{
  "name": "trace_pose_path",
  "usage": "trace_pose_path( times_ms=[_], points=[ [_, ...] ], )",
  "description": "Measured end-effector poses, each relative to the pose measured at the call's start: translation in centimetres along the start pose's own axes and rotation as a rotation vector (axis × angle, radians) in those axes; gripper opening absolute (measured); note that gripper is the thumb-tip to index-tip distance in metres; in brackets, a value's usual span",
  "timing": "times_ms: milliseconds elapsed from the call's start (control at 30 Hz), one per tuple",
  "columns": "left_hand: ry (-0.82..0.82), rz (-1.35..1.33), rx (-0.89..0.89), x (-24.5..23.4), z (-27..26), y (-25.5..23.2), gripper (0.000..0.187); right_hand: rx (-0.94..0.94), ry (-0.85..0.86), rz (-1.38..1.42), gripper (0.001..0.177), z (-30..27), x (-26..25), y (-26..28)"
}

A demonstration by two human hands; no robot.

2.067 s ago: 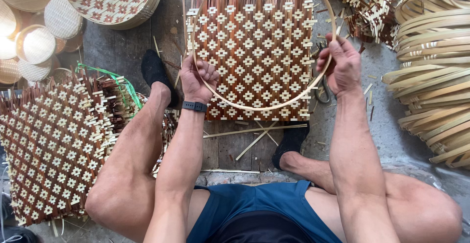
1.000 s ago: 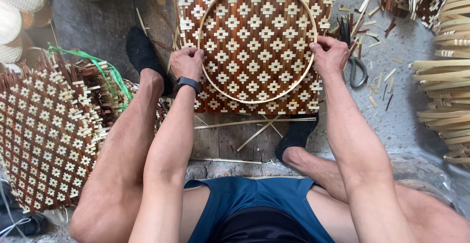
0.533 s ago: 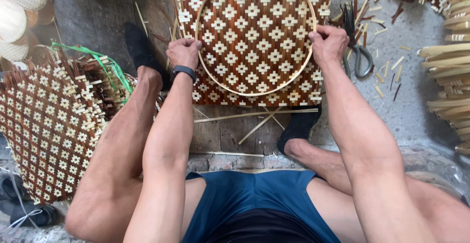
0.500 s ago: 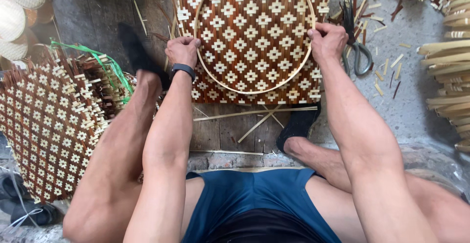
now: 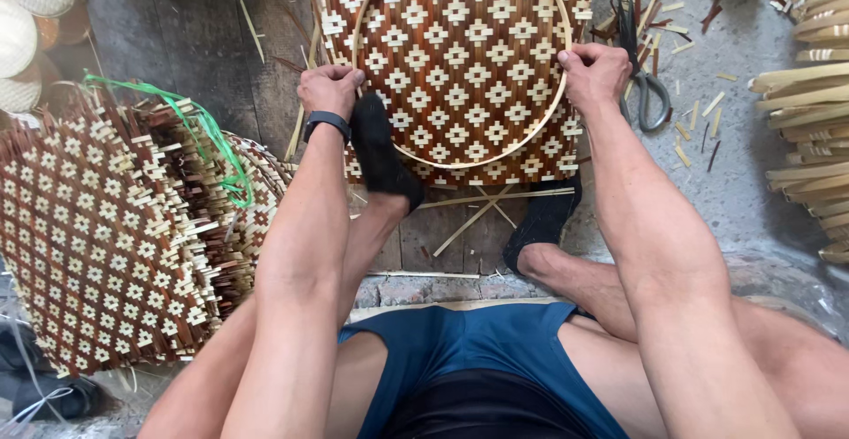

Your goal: The person trims the excess woven bamboo strips from the edge of a round basket using shears. They repeatedly place a wooden block inside the basket to hold the shape, cut the protruding strips, and then remove the block to inspect the finished edge.

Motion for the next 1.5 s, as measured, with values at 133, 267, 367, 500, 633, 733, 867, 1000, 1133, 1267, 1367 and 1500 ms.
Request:
trace_pose_path(
  times_ms=[133,267,367,500,633,733,867,1000,1133,1267,1367,1500],
  points=[
    [0.066,-0.044,-0.017,0.4,0.6,0.4,0.02,0.023,0.016,-0.003,0.021,0.4,0.5,-1.2],
    [-0.001,-0.066,-0.008,0.5,0.5,0.0,0.02,-0.054,0.005,0.051,0.024,0.9,0.9,-2.0],
    [-0.021,-0.094,0.009,1.0,-0.2,0.7,0.019,-0.064,0.008,0.043,0.023,1.1,1.2,-3.0],
    [-0.01,-0.098,0.047,1.3,-0.1,2.0,0.014,-0.072,0.049,0.093,0.019,1.2,1.5,-3.6],
    [0.009,-0.208,0.028,1.9,0.4,3.3,0.018,-0.119,0.072,0.132,0.018,1.3,1.7,-4.4],
    [0.12,-0.299,-0.079,2.3,1.4,4.5,0.021,-0.074,0.118,0.198,0.017,1.7,2.0,-5.4],
    [0.185,-0.286,-0.097,2.2,1.9,5.0,0.023,-0.023,0.208,0.277,0.024,1.6,1.4,-5.0],
    [0.208,-0.138,-0.064,1.1,1.7,2.2,0.023,-0.317,0.054,-0.075,0.021,-0.8,-0.6,1.4],
    [0.119,0.32,0.101,0.6,2.0,-3.7,0.031,-0.993,0.389,-0.224,0.09,-9.9,3.0,8.5],
    [-0.053,0.173,0.949,4.5,1.8,-11.0,0.039,-1.099,0.463,-0.523,0.106,-17.3,8.2,8.8],
    [0.158,0.2,0.972,9.6,4.1,-13.1,0.03,-1.193,0.331,-0.542,0.101,-17.6,9.5,6.9],
    [0.053,0.217,0.724,14.2,6.7,-11.8,0.034,-1.268,0.182,-0.499,0.097,-17.6,10.6,5.8]
  ],
)
Point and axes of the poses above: each hand's wrist, its own z-axis towards the middle knuckle, its own x-axis out of the palm, y = z × x, the point moved 3 cm from there along z, towards the middle knuckle, and after that the axes turned 6 degrees about -y, right-handed, at the moved point
